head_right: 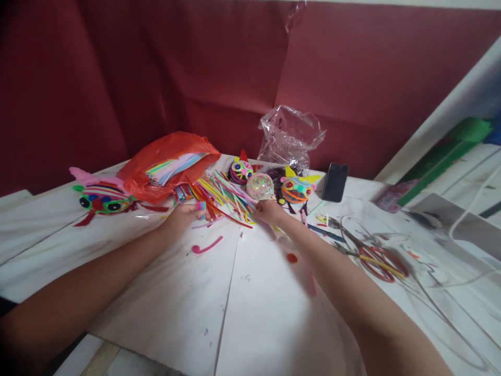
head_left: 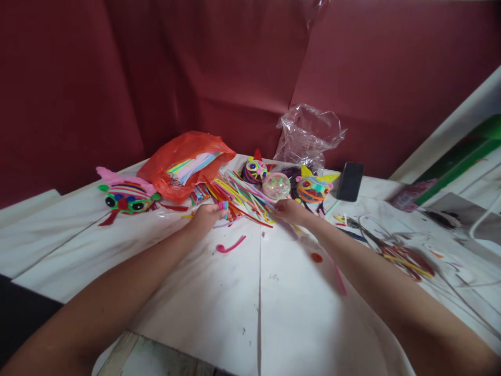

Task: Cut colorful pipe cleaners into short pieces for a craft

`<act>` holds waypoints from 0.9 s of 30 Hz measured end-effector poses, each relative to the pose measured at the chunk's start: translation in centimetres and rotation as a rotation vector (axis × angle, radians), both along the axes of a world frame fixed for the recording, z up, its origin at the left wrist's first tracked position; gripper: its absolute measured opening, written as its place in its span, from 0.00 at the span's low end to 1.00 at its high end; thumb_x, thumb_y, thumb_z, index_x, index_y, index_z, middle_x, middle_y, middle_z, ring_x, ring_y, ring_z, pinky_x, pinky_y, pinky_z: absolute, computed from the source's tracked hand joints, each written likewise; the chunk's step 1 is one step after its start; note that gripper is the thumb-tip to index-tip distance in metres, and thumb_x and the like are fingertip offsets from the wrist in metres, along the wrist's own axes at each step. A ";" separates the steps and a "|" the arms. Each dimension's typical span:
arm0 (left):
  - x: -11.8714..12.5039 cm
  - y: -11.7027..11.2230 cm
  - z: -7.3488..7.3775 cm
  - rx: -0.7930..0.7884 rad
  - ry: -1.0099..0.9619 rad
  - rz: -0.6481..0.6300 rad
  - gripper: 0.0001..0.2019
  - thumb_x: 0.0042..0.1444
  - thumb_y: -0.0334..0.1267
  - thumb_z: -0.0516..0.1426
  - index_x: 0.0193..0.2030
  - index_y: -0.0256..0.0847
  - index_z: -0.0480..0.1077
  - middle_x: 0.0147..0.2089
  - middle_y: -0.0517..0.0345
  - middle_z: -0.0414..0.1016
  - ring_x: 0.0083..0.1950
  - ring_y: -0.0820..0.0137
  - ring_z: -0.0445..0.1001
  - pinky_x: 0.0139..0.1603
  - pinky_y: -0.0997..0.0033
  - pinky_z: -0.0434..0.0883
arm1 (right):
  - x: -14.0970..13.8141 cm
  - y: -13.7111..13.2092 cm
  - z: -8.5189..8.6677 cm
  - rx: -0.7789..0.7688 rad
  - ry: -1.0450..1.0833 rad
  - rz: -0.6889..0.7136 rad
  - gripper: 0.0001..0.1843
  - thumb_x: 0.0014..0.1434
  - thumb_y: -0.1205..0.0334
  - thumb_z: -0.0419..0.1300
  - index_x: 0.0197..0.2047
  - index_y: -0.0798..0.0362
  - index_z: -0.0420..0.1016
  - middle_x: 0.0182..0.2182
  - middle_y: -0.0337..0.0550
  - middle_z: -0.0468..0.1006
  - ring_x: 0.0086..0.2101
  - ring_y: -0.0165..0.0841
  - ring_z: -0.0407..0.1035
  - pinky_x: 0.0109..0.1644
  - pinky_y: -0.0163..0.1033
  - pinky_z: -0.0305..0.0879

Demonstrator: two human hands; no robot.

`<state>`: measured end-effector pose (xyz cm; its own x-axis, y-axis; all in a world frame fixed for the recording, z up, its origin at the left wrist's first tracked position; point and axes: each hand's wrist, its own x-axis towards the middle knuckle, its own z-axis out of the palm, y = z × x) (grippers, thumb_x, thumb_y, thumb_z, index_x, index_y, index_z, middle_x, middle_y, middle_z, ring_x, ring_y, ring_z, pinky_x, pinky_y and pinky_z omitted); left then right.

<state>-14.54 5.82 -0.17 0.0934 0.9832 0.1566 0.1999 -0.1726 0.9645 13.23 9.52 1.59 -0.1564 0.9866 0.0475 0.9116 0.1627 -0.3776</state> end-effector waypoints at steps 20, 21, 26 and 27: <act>-0.5 0.9 -0.6 -0.025 -0.076 0.040 0.11 0.43 0.43 0.60 0.27 0.35 0.75 0.30 0.53 0.78 0.33 0.67 0.74 0.41 0.66 0.68 | -2.7 -1.2 -1.0 0.245 0.345 0.001 0.11 0.54 0.63 0.51 0.32 0.56 0.74 0.25 0.42 0.76 0.25 0.28 0.66 0.28 0.31 0.58; -0.4 0.6 -0.4 -0.014 -0.052 0.027 0.11 0.43 0.42 0.59 0.26 0.35 0.75 0.29 0.53 0.78 0.33 0.67 0.73 0.40 0.67 0.68 | -3.8 -1.9 -1.0 0.193 0.456 0.066 0.11 0.54 0.61 0.51 0.31 0.56 0.73 0.22 0.40 0.74 0.22 0.27 0.64 0.25 0.31 0.57; 0.6 -1.3 0.2 -0.039 0.085 -0.112 0.11 0.43 0.40 0.58 0.30 0.34 0.75 0.26 0.58 0.75 0.28 0.71 0.70 0.32 0.72 0.64 | -8.9 -4.7 -1.1 0.060 0.648 0.291 0.14 0.51 0.52 0.55 0.25 0.56 0.70 0.17 0.35 0.67 0.18 0.23 0.56 0.22 0.30 0.52; 0.7 -1.6 0.2 -0.034 0.109 -0.138 0.11 0.43 0.40 0.57 0.30 0.34 0.75 0.25 0.60 0.74 0.28 0.71 0.69 0.30 0.73 0.63 | -9.4 -5.0 -1.2 0.078 0.646 0.307 0.15 0.50 0.52 0.56 0.24 0.56 0.68 0.17 0.35 0.67 0.19 0.23 0.56 0.23 0.30 0.52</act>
